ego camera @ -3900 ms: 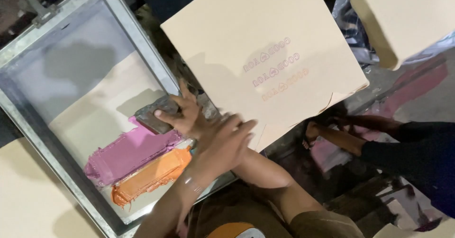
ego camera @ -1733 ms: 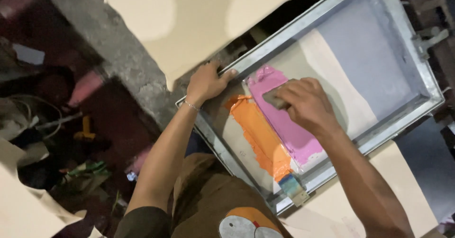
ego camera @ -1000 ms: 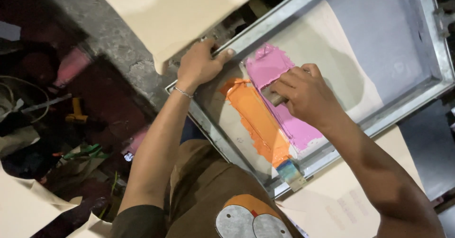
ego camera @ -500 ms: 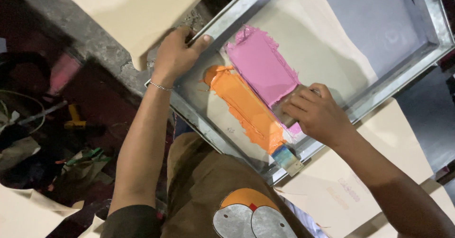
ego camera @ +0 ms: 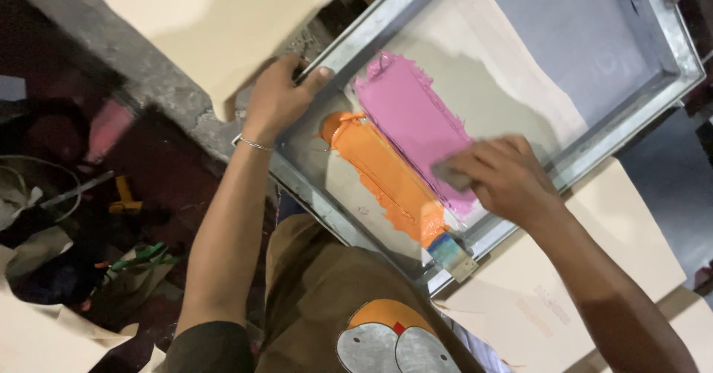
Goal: Screen printing designs onto pink fabric using a manual screen and squeegee with two colors of ink.
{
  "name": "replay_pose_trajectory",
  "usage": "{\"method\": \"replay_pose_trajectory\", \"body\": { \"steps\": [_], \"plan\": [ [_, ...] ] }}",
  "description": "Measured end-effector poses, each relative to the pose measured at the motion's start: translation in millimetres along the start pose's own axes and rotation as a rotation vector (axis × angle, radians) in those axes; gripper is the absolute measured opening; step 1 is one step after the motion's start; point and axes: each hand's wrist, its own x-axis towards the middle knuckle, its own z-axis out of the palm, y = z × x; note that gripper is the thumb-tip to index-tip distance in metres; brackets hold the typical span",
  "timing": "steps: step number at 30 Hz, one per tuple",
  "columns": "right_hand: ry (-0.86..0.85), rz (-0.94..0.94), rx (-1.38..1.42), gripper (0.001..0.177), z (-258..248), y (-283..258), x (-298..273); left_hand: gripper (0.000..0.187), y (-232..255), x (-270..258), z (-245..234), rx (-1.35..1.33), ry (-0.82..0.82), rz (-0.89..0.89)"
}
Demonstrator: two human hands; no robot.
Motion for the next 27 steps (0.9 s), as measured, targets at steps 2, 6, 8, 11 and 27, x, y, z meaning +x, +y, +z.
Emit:
{"method": "replay_pose_trajectory", "body": {
  "steps": [2,6,8,11,27],
  "plan": [
    [0.049,-0.028,0.019,0.033,1.0,-6.7,53.6,0.050,-7.1,5.1,0.5,0.001,0.013,-0.025],
    [0.110,-0.160,0.015,0.025,31.3,3.8,124.9,0.047,6.2,0.2,-3.2,0.011,-0.009,-0.077],
    [0.092,-0.177,0.025,0.023,37.3,9.1,132.9,0.047,9.8,-1.1,-6.6,-0.001,-0.006,-0.062],
    [0.034,-0.183,0.029,0.019,42.2,8.8,124.8,0.049,1.4,-0.5,-5.7,-0.028,-0.004,-0.056],
    [-0.135,0.062,0.013,0.043,8.3,-18.2,-53.4,0.055,-35.9,19.5,12.1,-0.041,-0.043,0.038]
  ]
}}
